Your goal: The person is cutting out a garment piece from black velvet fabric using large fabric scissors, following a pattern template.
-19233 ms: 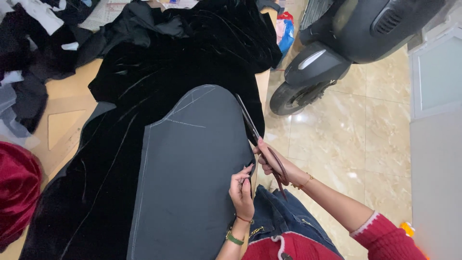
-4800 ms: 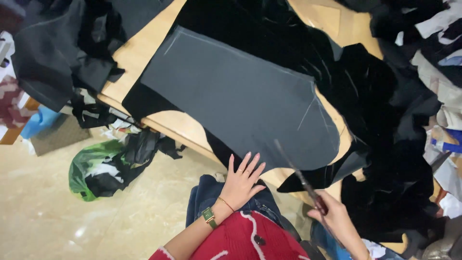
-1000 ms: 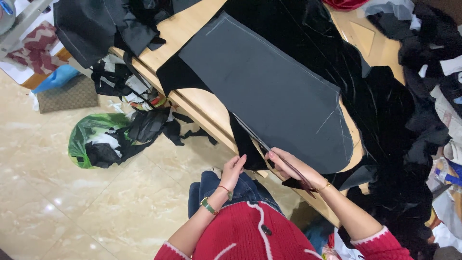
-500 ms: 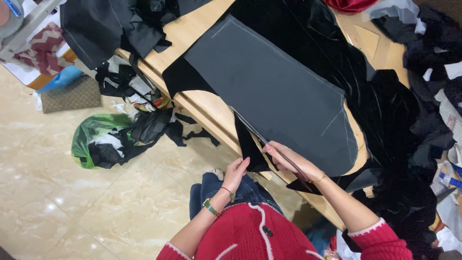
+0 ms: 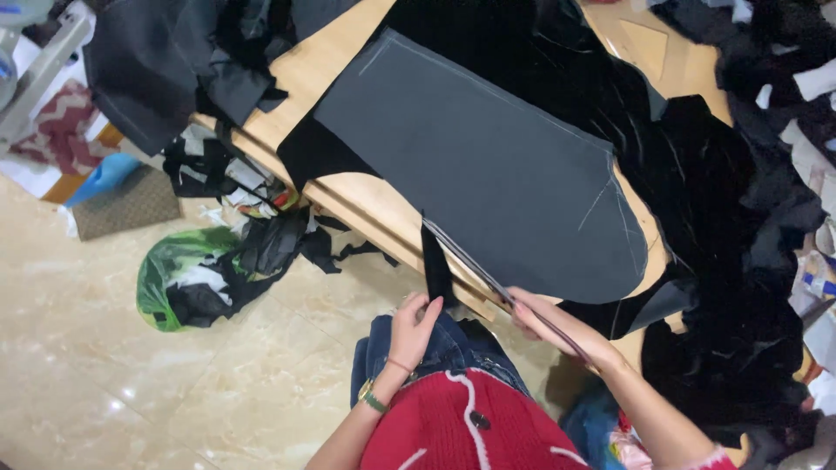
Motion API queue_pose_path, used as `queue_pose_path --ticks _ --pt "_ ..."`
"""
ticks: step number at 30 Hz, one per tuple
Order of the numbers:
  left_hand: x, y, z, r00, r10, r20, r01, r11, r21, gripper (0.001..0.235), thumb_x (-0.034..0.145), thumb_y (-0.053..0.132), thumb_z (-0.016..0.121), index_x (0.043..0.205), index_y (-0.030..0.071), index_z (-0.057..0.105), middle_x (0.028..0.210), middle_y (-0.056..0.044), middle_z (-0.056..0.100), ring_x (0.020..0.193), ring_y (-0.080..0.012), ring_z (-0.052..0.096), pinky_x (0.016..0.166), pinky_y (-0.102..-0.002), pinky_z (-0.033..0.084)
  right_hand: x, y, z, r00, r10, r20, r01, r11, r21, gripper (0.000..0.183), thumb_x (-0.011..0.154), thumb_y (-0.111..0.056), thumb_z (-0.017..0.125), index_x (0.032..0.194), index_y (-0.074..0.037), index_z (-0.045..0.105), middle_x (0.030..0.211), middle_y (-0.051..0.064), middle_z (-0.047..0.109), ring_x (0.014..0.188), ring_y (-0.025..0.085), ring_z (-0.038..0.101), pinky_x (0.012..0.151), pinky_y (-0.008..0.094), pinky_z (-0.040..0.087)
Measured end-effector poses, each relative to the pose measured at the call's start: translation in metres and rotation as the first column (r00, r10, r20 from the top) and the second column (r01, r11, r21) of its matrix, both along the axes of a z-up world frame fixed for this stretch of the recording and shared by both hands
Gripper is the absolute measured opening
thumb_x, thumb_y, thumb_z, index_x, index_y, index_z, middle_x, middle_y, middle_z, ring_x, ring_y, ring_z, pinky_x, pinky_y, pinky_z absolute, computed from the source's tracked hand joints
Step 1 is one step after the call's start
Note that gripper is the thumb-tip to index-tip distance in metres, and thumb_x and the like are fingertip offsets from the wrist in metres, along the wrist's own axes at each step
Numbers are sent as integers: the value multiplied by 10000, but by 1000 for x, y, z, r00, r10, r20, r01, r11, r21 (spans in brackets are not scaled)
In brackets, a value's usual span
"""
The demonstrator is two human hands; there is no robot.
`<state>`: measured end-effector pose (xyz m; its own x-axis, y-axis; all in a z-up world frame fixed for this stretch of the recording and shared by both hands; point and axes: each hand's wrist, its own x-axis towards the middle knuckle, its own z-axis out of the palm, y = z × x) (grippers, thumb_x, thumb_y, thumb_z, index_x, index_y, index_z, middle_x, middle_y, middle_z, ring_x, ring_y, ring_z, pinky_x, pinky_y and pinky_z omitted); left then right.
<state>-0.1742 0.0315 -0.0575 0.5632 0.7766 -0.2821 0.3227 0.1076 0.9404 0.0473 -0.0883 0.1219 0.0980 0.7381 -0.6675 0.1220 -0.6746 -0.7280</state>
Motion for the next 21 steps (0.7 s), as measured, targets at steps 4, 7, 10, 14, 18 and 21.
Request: queue_pose_path --ticks 4,7,10,14,18,21 --pt "-12 27 43 999 -18 -27 26 944 330 308 965 256 649 735 59 589 871 -45 610 836 -227 588 763 -345 426 -23 -33 24 970 -200 -140 215 972 95 586 1021 -435 381 1475 -118 570 766 -44 414 683 70 372 633 234 307" --pt "-9 69 40 994 82 73 -103 923 371 283 986 256 654 832 19 636 1001 -110 639 966 -250 613 901 -368 473 -28 -53 21 935 -330 -128 343 935 88 659 968 -539 367 1418 -124 611 721 -10 380 631 94 355 596 232 272" --pt "3 149 57 981 99 165 -177 804 568 152 1018 166 634 952 29 624 965 -88 594 913 -246 537 846 -362 446 -21 -62 14 874 -433 -220 454 889 55 769 921 -603 378 1432 -75 606 673 -36 325 554 79 297 500 244 192" --pt "24 271 110 943 238 235 -322 457 829 172 1057 54 654 918 -1 570 936 -157 588 878 -318 535 802 -440 417 -6 -64 6 861 -444 -250 476 875 88 797 898 -644 379 1419 -71 569 695 -21 322 563 88 275 507 252 198" --pt "41 367 131 937 331 112 -217 301 929 195 1114 146 618 1033 -30 599 1032 -174 569 944 -352 571 810 -440 437 6 -45 24 850 -474 -229 504 858 98 821 895 -629 408 1483 -78 566 723 -24 356 618 80 339 566 233 210" --pt "63 389 86 923 374 -90 -35 316 948 557 1071 255 675 1464 -84 473 1422 -329 547 1322 -475 493 1092 -552 379 14 -40 16 862 -468 -197 492 865 96 838 887 -656 373 1463 -78 565 689 -35 297 565 76 279 541 233 211"
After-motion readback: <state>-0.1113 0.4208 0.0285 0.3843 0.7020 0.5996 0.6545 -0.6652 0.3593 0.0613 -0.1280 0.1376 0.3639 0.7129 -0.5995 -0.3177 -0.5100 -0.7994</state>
